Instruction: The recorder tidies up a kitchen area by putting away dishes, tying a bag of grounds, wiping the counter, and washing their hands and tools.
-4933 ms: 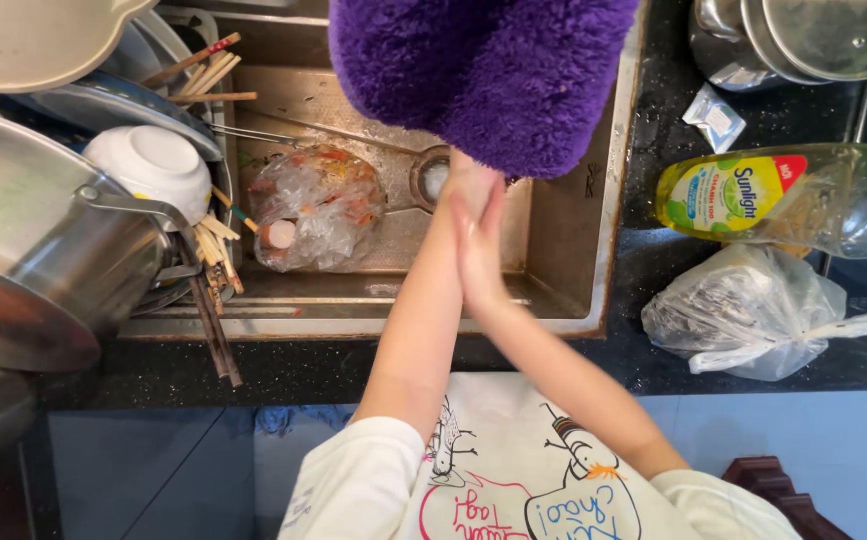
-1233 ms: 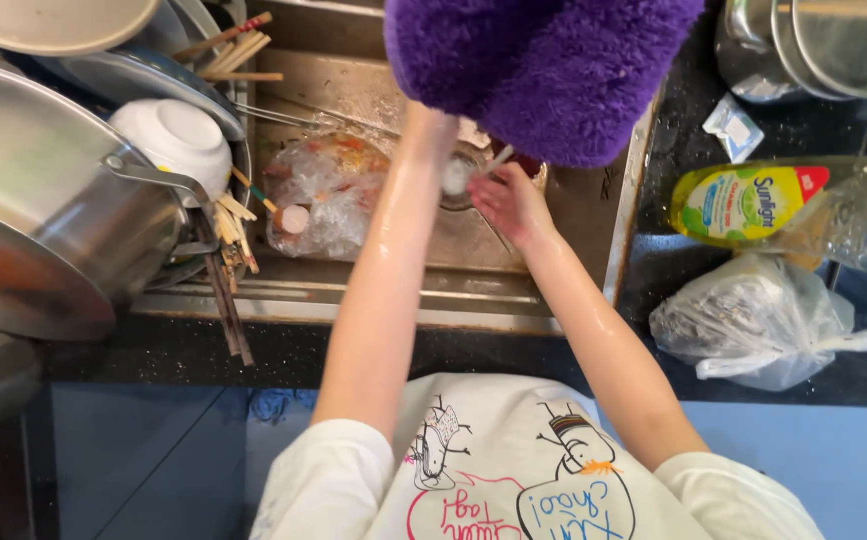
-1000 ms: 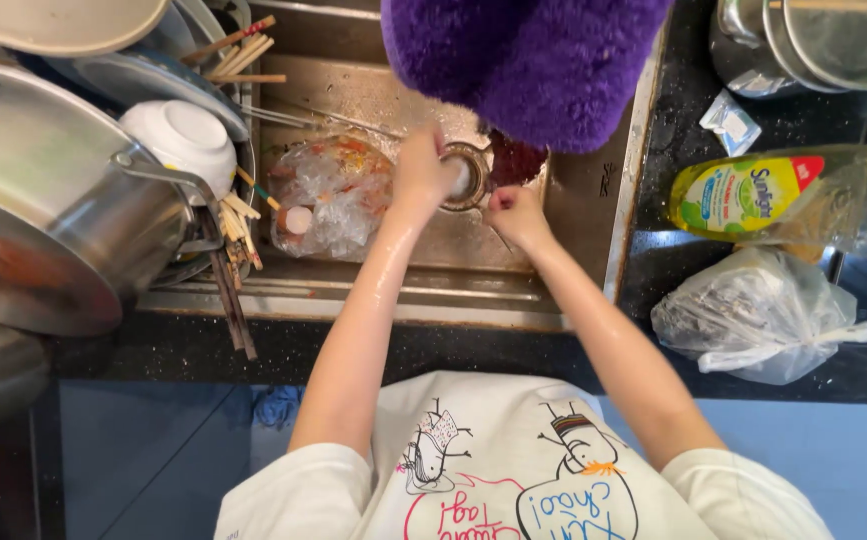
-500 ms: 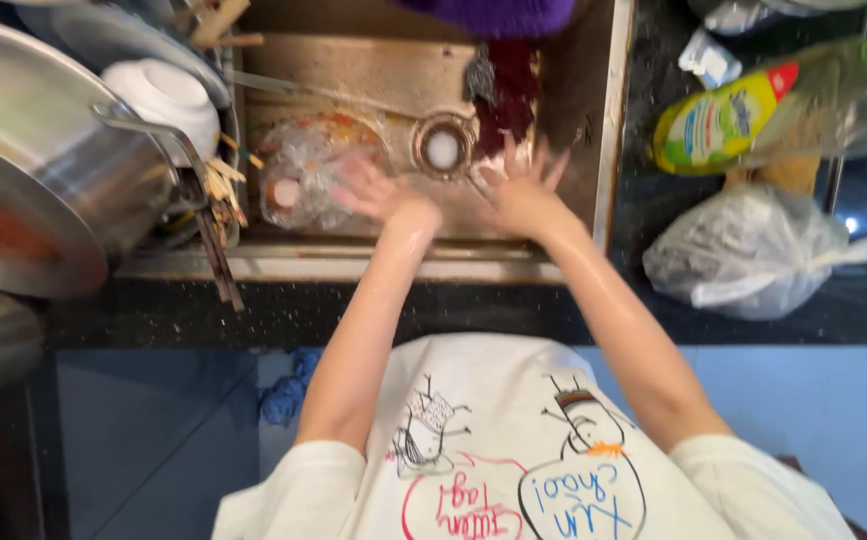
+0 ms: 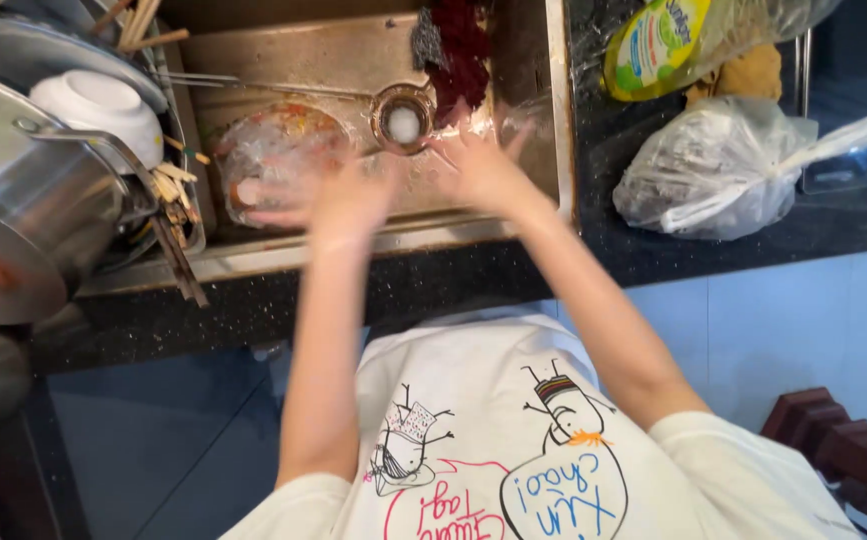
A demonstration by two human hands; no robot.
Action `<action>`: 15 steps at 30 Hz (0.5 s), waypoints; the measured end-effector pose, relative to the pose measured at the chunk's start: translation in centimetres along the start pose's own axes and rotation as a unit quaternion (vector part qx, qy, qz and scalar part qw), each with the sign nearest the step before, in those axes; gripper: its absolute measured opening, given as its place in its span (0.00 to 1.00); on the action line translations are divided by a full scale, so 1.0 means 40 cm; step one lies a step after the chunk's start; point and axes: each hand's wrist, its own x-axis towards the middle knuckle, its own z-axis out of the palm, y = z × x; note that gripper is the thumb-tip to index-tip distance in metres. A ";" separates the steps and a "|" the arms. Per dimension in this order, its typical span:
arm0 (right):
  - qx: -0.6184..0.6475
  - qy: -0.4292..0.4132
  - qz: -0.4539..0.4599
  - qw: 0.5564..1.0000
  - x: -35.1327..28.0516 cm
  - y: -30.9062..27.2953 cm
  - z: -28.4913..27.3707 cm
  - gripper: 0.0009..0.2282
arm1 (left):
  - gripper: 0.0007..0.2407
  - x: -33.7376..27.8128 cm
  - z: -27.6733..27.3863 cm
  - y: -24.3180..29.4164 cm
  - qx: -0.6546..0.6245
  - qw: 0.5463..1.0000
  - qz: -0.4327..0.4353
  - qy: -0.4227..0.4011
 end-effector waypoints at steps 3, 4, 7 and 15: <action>-0.214 0.070 0.030 0.974 -0.010 -0.029 0.013 0.26 | 0.34 0.004 0.033 0.032 0.060 0.986 -0.146 0.051; -0.235 0.074 -0.035 0.968 -0.008 -0.066 -0.034 0.25 | 0.33 0.021 0.021 0.054 0.081 0.976 -0.186 0.075; -0.194 0.032 -0.091 0.976 -0.118 -0.172 -0.068 0.22 | 0.32 -0.061 -0.001 0.119 0.162 0.965 -0.180 0.104; -0.039 -0.090 -0.163 0.982 -0.054 0.001 0.031 0.14 | 0.30 -0.057 -0.015 0.009 -0.450 0.867 0.161 -0.140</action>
